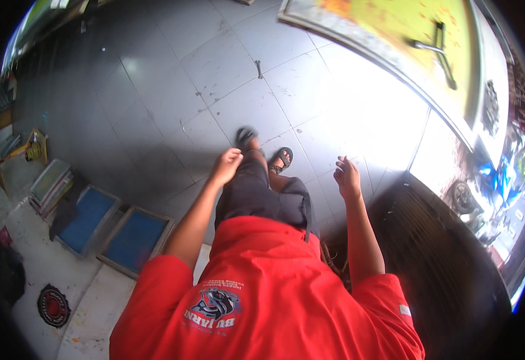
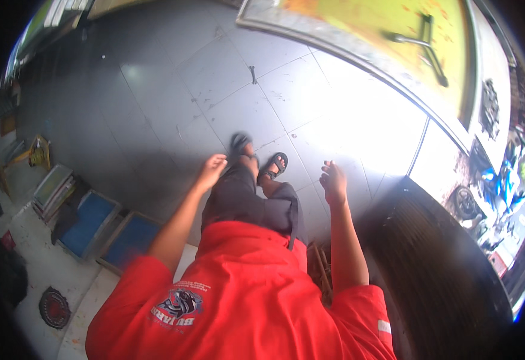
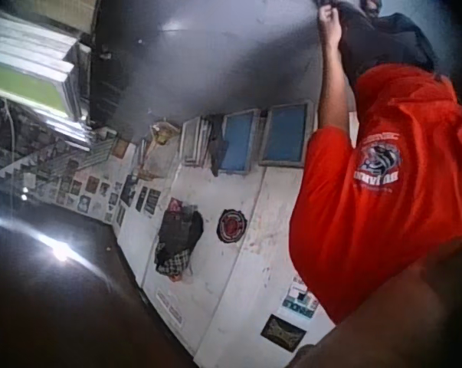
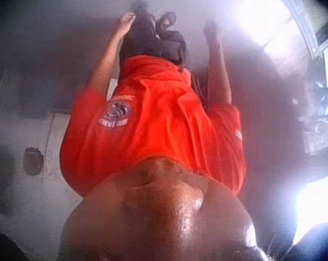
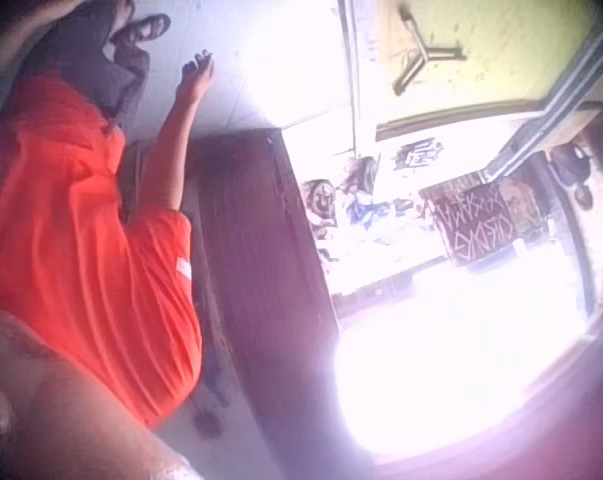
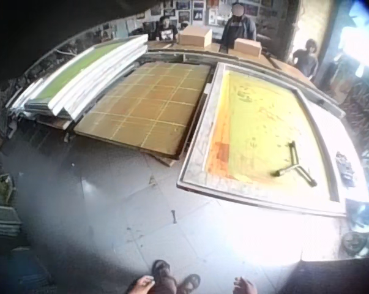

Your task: The person uses a specialized three-pointed wrench to tighten or adjust the hardware on a screen-printing frame before moving the frame to a different position on the worktable.

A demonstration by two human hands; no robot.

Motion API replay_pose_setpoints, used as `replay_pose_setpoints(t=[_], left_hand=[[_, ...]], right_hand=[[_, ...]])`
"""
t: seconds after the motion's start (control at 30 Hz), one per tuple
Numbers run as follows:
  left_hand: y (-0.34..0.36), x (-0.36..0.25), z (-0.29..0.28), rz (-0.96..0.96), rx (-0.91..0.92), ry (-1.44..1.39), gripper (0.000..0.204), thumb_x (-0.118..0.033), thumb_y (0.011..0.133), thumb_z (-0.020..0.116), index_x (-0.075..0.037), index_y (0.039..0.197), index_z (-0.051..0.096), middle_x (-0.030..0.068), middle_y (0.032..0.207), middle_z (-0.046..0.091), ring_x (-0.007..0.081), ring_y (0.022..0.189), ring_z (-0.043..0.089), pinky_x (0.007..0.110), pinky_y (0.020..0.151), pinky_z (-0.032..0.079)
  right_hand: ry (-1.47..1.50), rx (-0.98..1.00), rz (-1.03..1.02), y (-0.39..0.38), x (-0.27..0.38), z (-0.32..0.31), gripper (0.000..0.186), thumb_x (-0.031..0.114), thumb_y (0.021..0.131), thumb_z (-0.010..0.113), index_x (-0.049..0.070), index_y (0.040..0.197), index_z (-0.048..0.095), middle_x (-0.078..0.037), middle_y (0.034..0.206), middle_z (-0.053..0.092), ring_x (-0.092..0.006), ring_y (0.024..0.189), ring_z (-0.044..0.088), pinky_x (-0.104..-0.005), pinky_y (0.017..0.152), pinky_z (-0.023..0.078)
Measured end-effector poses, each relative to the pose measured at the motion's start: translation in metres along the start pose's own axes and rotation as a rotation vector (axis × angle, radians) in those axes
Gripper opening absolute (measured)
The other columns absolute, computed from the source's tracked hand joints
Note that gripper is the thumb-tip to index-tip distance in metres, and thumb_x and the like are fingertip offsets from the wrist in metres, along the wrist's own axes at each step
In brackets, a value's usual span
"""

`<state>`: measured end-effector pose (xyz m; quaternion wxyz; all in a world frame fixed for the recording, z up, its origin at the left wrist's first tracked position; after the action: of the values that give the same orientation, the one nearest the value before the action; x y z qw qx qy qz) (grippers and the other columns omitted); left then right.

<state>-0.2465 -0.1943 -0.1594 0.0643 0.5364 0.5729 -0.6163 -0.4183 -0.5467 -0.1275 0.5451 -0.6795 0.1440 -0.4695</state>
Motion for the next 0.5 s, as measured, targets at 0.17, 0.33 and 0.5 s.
replay_pose_setpoints(t=[0.17, 0.33, 0.5], left_hand=[[0.036, 0.086, 0.036, 0.043, -0.012, 0.187, 0.026, -0.02, 0.08, 0.061, -0.003, 0.098, 0.055, 0.0124, 0.086, 0.062, 0.0247, 0.078, 0.061, 0.031, 0.068, 0.048], [0.077, 0.106, -0.011, 0.084, -0.244, 0.414, 0.026, -0.022, 0.08, 0.058, -0.007, 0.101, 0.055, 0.0159, 0.102, 0.056, 0.0331, 0.095, 0.054, 0.04, 0.08, 0.045], [0.13, 0.188, -0.035, 0.084, -0.371, 0.48, 0.033, -0.03, 0.083, 0.056, -0.008, 0.107, 0.052, 0.0112, 0.103, 0.059, 0.0273, 0.097, 0.056, 0.038, 0.081, 0.045]], right_hand=[[-0.221, 0.019, 0.022, 0.083, -0.045, 0.028, 0.029, 0.03, 0.086, 0.053, 0.006, 0.102, 0.056, -0.003, 0.085, 0.055, -0.0081, 0.065, 0.045, -0.022, 0.06, 0.039], [-0.449, 0.06, -0.109, 0.239, -0.073, 0.086, 0.029, 0.033, 0.082, 0.058, 0.008, 0.098, 0.057, -0.001, 0.084, 0.056, -0.0087, 0.068, 0.047, -0.0228, 0.063, 0.041], [-1.119, 0.172, -0.49, 0.385, -0.097, 0.173, 0.031, 0.029, 0.08, 0.059, 0.005, 0.099, 0.058, -0.007, 0.087, 0.062, -0.019, 0.074, 0.057, -0.0303, 0.067, 0.046]])
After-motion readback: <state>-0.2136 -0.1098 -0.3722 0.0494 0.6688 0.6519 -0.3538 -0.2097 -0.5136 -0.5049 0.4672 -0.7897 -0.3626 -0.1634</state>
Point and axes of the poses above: each hand's wrist, its own y-axis towards the middle knuckle, its own z-axis out of the palm, x = y × z, the point moved 4 cm from there along y, towards the middle knuckle
